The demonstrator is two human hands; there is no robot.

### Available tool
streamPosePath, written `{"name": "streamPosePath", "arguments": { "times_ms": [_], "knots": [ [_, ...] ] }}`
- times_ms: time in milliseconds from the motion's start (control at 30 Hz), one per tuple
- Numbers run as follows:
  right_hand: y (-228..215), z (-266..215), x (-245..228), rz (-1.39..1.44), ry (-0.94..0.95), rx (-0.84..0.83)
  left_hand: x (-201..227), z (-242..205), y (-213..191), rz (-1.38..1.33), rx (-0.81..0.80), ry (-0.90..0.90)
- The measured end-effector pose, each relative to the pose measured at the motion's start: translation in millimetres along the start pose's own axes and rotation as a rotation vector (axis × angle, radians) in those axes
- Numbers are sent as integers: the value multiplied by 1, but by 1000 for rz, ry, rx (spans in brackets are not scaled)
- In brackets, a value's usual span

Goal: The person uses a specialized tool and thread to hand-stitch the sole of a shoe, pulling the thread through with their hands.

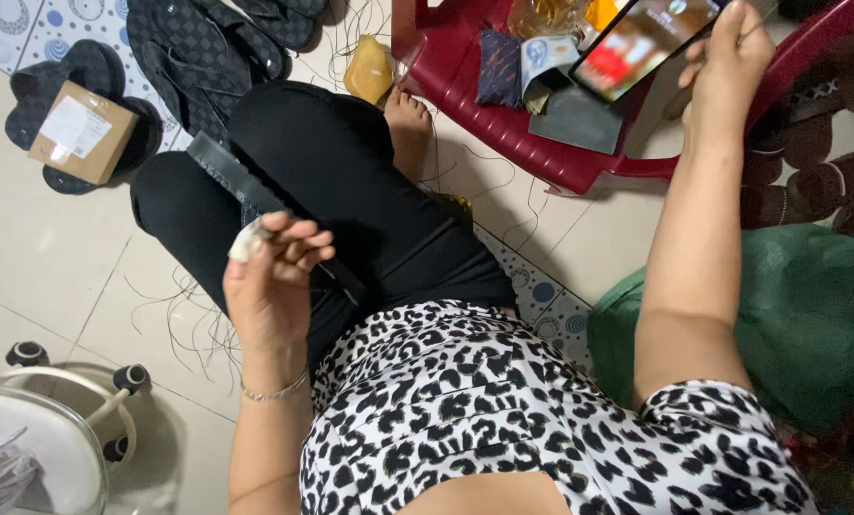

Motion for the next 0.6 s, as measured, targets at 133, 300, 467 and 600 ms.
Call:
{"name": "streamPosePath", "arguments": {
  "times_ms": [133, 300, 467, 600],
  "knots": [
    [-25, 50, 70, -70, -24, 77, 5, -4, -8, -17, 47, 21],
    [-31, 82, 124, 63, 72, 142, 3, 1, -5, -21, 70, 16],
    [-44, 106, 151, 68, 79, 103, 4, 10, 3, 33, 89, -19],
    [-32, 109, 148, 204, 20, 104, 3, 13, 4, 30, 95, -33]
  ]
}}
Point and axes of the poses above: each hand's wrist, its own z-axis towards the middle knuckle, its own y-axis out of the palm, x = y × z, the point moved 5 cm from there along z, towards the middle knuckle, and after that the axes turned 15 degrees about -x, right-handed, at the moved point
